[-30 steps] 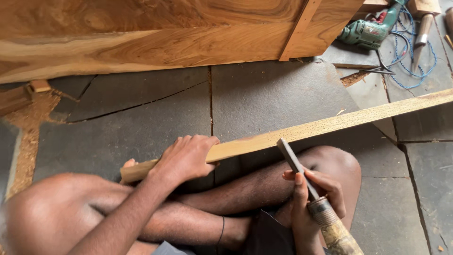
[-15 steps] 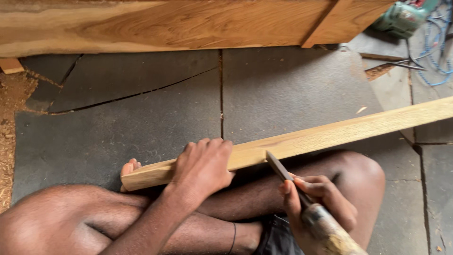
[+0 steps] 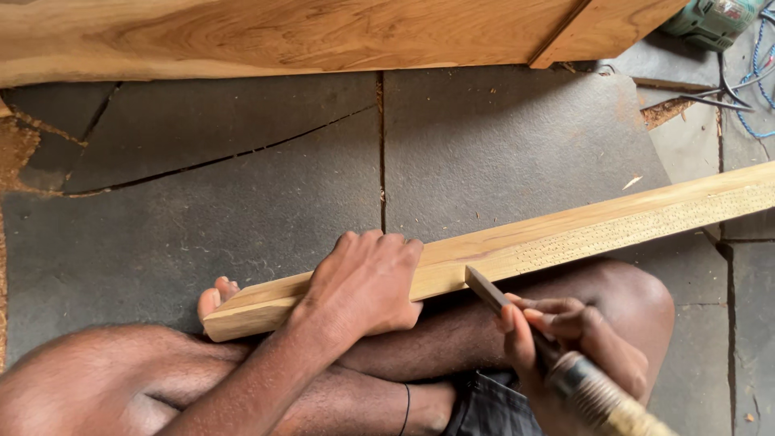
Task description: The person sits cross-legged on a tiled floor and uses a chisel and mallet to carve a long, thin wooden plank. They repeatedly strike the chisel with the mallet to remove wood shavings and shape the plank's surface.
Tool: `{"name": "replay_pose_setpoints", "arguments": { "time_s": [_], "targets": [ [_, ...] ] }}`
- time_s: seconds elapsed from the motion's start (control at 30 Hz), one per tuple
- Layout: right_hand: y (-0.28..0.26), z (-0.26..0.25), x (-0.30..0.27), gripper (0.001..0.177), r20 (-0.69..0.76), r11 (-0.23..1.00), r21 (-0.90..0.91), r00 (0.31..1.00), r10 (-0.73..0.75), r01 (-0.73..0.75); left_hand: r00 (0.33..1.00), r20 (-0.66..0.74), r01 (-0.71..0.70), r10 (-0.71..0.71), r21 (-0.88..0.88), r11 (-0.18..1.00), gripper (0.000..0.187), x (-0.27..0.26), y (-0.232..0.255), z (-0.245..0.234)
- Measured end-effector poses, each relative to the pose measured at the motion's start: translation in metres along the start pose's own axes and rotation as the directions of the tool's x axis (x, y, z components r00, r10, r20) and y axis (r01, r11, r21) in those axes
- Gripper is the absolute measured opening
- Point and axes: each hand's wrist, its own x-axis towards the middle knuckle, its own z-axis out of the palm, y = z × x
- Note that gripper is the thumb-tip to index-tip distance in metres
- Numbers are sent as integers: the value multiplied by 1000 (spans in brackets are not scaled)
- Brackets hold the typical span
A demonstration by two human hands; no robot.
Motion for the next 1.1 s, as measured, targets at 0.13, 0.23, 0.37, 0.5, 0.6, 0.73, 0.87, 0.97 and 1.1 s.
{"name": "replay_pose_setpoints", "arguments": {
  "time_s": [0.13,0.23,0.37,0.5,0.6,0.73,0.87,0.97,1.1],
  "targets": [
    [-6,-1,-17,17,-172,994,-88,984,42,-57,998,50,29,-26,-65,997,45,-2,4,-5],
    [-1,4,-17,22,-83,999,-43,996,13,-17,996,74,56,-50,-82,995,43,-4,5,-7],
    [4,5,-16,25,-42,1000,-25,999,-6,5,995,87,51,-45,-66,997,39,-4,5,-11],
    [-1,-2,-18,24,-112,1000,-9,994,-3,2,999,33,29,-26,-88,996,39,-4,6,-12],
    [-3,1,-21,24,-106,1000,17,994,-4,6,999,36,32,-28,-106,994,39,-8,6,-7],
    [1,13,-11,23,-70,996,62,996,-60,64,990,136,54,-46,-61,997,40,0,4,-12],
    [-3,6,-15,19,-116,992,87,990,-84,95,999,30,-14,15,-46,999,35,-3,2,-6],
    [-5,0,-21,11,-256,937,340,952,168,-74,999,49,12,-7,-104,995,48,-2,4,-6],
    [9,15,-12,21,-36,994,7,994,-108,108,988,148,49,-37,-78,996,35,-1,4,-12]
  ]
}}
